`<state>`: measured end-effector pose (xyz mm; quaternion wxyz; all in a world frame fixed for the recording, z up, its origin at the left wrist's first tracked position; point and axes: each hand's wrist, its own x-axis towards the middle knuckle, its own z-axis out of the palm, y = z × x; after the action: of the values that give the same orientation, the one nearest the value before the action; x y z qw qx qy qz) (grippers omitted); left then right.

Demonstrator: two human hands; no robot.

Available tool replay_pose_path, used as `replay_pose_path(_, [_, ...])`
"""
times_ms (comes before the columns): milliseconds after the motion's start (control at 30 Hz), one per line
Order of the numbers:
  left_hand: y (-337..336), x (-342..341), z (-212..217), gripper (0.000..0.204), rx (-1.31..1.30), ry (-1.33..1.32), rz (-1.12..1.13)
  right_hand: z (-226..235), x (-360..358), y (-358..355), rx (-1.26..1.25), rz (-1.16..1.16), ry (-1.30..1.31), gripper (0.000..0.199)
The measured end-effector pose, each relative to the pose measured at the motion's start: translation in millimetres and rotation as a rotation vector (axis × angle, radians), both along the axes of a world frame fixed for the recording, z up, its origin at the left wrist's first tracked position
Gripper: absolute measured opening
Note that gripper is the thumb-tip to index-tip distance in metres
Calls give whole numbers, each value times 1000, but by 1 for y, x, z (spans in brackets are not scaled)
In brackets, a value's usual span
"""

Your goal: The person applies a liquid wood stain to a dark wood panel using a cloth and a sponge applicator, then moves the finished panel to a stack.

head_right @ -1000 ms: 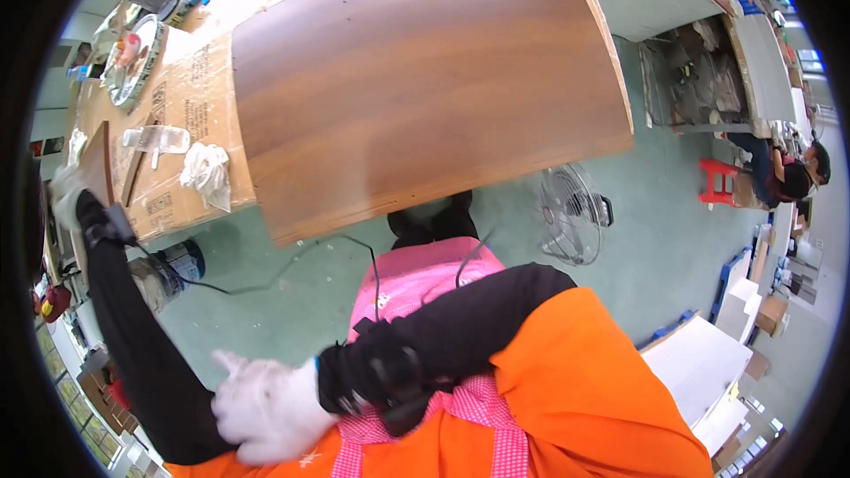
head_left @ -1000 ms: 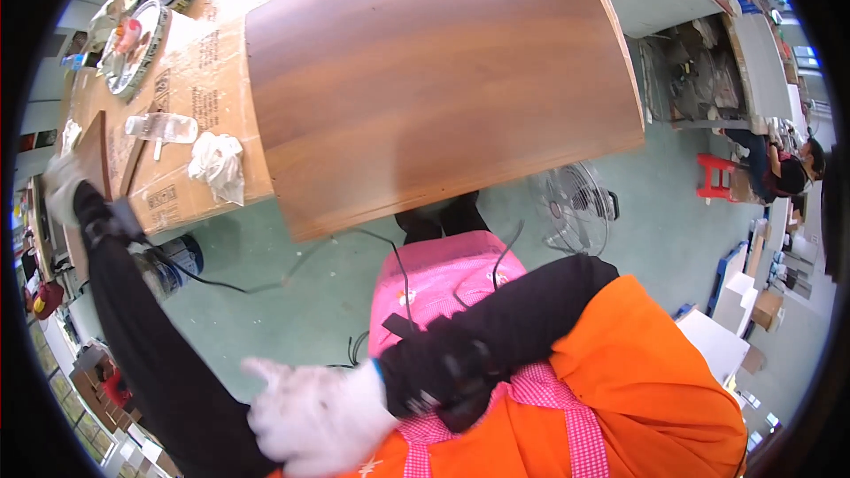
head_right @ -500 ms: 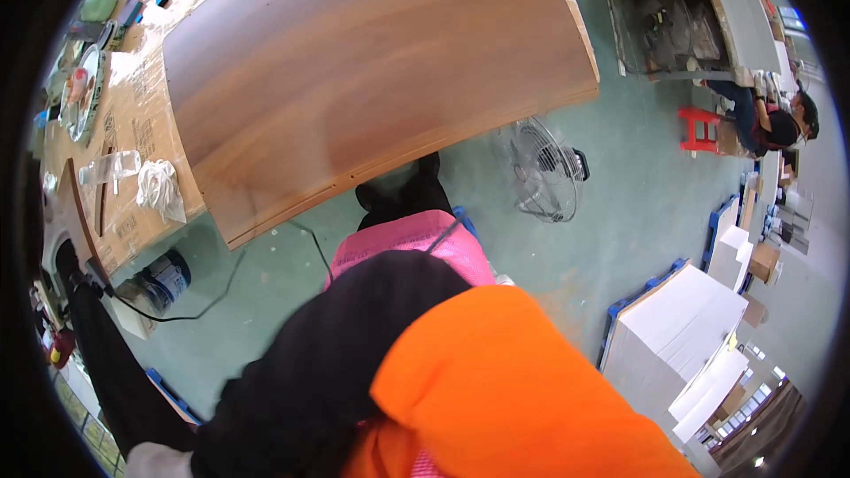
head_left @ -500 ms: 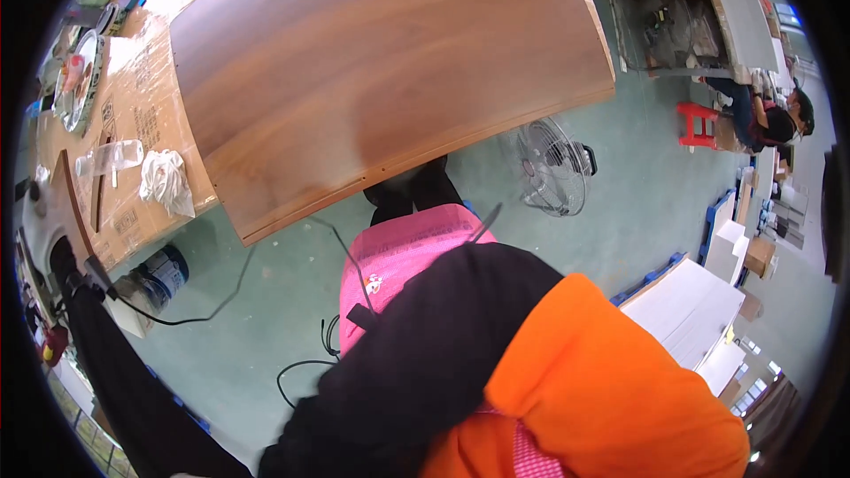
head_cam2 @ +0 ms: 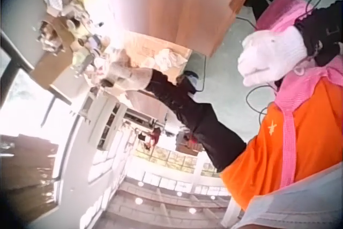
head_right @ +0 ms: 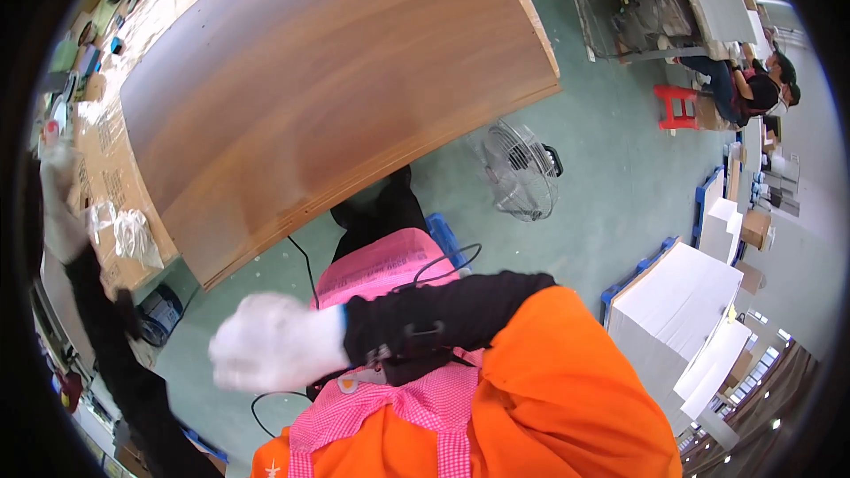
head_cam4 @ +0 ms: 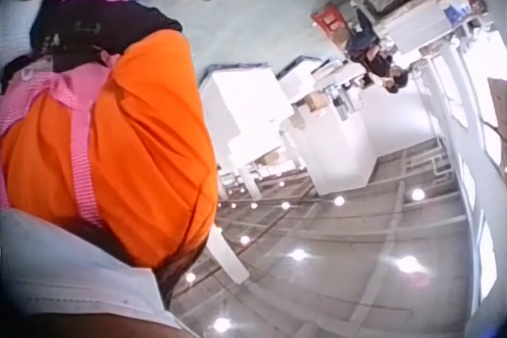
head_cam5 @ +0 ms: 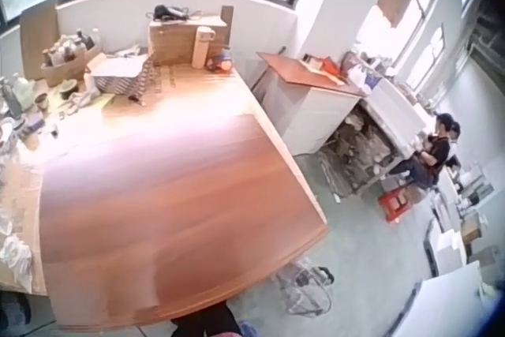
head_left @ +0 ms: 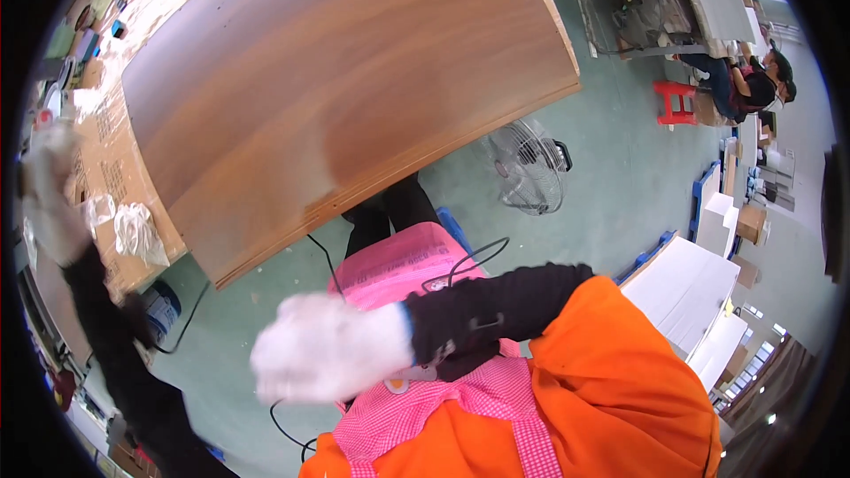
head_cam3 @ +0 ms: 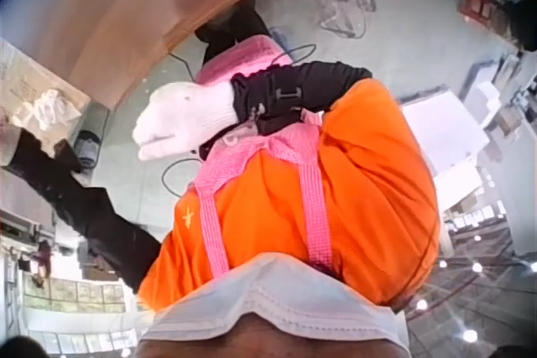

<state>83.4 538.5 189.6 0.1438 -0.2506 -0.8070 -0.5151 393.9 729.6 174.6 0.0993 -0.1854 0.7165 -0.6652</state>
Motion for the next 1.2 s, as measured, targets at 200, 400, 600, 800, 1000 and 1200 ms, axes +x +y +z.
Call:
replay_pose_path(200, [130, 213, -57, 44, 284, -998, -461, -53, 47, 88, -439, -457, -736, 56])
replay_pose_path(400, [178, 265, -94, 58, 163, -1026, -515, -67, 72, 104, -1176, -750, -823, 54])
replay_pose_path(600, [196, 289, -123, 63, -141, -611, -492, -71, 70, 106, -1426, -999, -1076, 31])
replay_pose_path(800, [143, 237, -118, 92, -470, -400, -667, -71, 88, 178, -1058, -1251, -790, 28])
replay_pose_path(1000, [17, 102, -153, 49, -742, -13, -99, -88, 115, 269, 33, -1426, -776, 36])
replay_pose_path(1200, [-36, 63, -204, 60, -981, 69, -125, -100, 99, 279, 393, -1388, -701, 59])
